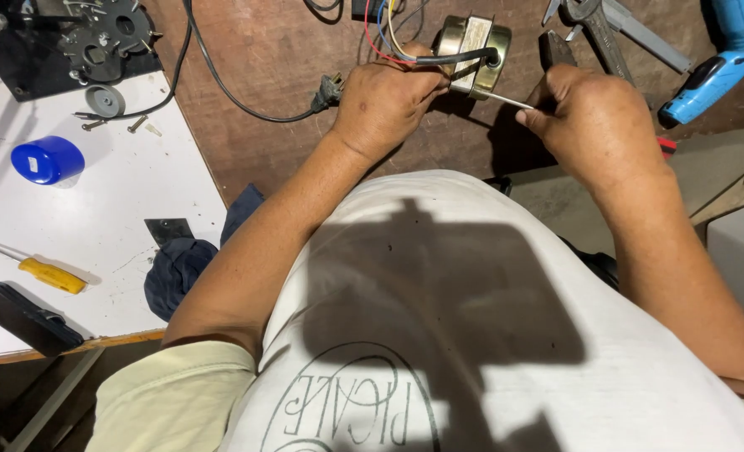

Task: Disassembling, inspecting, and reassembling a small electric motor on a repair bench.

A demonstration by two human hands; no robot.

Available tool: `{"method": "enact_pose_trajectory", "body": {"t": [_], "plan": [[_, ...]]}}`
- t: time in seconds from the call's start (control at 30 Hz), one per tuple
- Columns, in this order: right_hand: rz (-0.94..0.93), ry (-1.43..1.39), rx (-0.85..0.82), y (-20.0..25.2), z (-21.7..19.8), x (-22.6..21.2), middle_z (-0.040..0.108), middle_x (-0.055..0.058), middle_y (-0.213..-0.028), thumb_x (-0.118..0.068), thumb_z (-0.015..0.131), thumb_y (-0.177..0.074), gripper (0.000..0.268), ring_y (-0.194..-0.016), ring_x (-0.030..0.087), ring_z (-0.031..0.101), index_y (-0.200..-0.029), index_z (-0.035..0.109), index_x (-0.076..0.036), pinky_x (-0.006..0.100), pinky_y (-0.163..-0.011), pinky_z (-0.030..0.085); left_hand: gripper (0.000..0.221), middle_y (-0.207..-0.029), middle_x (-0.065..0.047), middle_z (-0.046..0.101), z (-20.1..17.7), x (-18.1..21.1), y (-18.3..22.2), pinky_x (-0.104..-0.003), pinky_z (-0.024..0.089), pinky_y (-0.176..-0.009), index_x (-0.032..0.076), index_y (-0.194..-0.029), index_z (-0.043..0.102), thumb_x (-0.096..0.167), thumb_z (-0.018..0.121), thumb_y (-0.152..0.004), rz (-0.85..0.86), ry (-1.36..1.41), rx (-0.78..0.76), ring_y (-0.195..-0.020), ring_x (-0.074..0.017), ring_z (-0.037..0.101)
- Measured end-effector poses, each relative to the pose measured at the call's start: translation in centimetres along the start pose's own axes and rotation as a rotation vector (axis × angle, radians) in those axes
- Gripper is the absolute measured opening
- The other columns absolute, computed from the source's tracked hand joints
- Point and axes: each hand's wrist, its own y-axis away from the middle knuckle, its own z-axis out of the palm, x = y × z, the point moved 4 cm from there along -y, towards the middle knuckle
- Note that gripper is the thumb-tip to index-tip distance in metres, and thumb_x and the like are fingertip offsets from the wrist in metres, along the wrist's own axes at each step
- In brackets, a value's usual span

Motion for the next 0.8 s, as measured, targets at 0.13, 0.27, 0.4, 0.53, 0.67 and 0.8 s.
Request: {"method": "enact_pose_trajectory", "body": {"t": [0.13,0.27,0.4,0.53,0.67,0.8], "plan": [[-0.169,0.021,0.014,-0.1,-0.3,-1.3,0.084,0.021,-0.118,-0.039,0.078,-0.128,0.033,-0.099,0.053,0.077,-0.124,0.085,-0.007,0.065,-0.076,0.056,0.013,-0.113,0.004,0.075,-0.3,0.2,-0.1,-0.05,0.057,-0.05,0.018,-0.106,0.08,0.026,0.09,-0.108,0.01,-0.01,-0.027,-0.069,-0.0286,0.071],[-0.161,0.016,0.003,-0.6,0.8,-0.9,0.074,0.02,-0.103,-0.033,0.07,-0.134,0.046,-0.088,0.049,0.068,-0.099,0.07,-0.003,0.061,-0.075,0.052,0.011,-0.111,0.004,0.076,-0.6,0.4,-0.3,-0.047,0.057,-0.048,0.017,-0.104,0.08,0.022,0.089,-0.108,0.013,-0.004,-0.016,-0.07,-0.0264,0.071],[-0.218,0.026,0.112,-1.0,0.9,-0.6,0.079,0.018,-0.106,-0.033,0.09,-0.124,0.039,-0.097,0.047,0.075,-0.107,0.074,-0.002,0.06,-0.078,0.057,0.019,-0.113,0.002,0.074,-0.5,0.5,-0.3,-0.047,0.057,-0.046,0.017,-0.104,0.075,0.027,0.09,-0.11,0.019,-0.034,-0.018,-0.066,-0.0277,0.069],[-0.158,0.036,0.077,-1.2,0.8,-0.8,0.074,0.018,-0.099,-0.038,0.094,-0.12,0.047,-0.091,0.046,0.071,-0.102,0.069,-0.003,0.058,-0.074,0.052,0.014,-0.113,0.003,0.076,-0.3,0.2,0.0,-0.048,0.057,-0.051,0.018,-0.104,0.08,0.027,0.088,-0.11,-0.001,-0.01,-0.036,-0.069,-0.0274,0.071],[-0.018,-0.09,0.014,-0.9,-0.2,-1.9,0.071,0.018,-0.093,-0.033,0.097,-0.116,0.042,-0.083,0.043,0.066,-0.104,0.068,-0.004,0.058,-0.069,0.048,0.022,-0.115,0.0,0.077,0.3,0.0,0.4,-0.051,0.06,-0.049,0.018,-0.106,0.073,0.03,0.091,-0.109,0.012,-0.08,-0.064,-0.065,-0.0304,0.072],[-0.039,-0.142,0.07,-1.2,0.4,-1.8,0.075,0.019,-0.106,-0.027,0.099,-0.109,0.037,-0.089,0.042,0.069,-0.107,0.07,-0.004,0.058,-0.072,0.049,0.025,-0.121,-0.001,0.077,0.2,0.1,0.3,-0.053,0.06,-0.051,0.019,-0.112,0.071,0.033,0.091,-0.109,0.001,-0.111,-0.099,-0.066,-0.0316,0.072]]}}
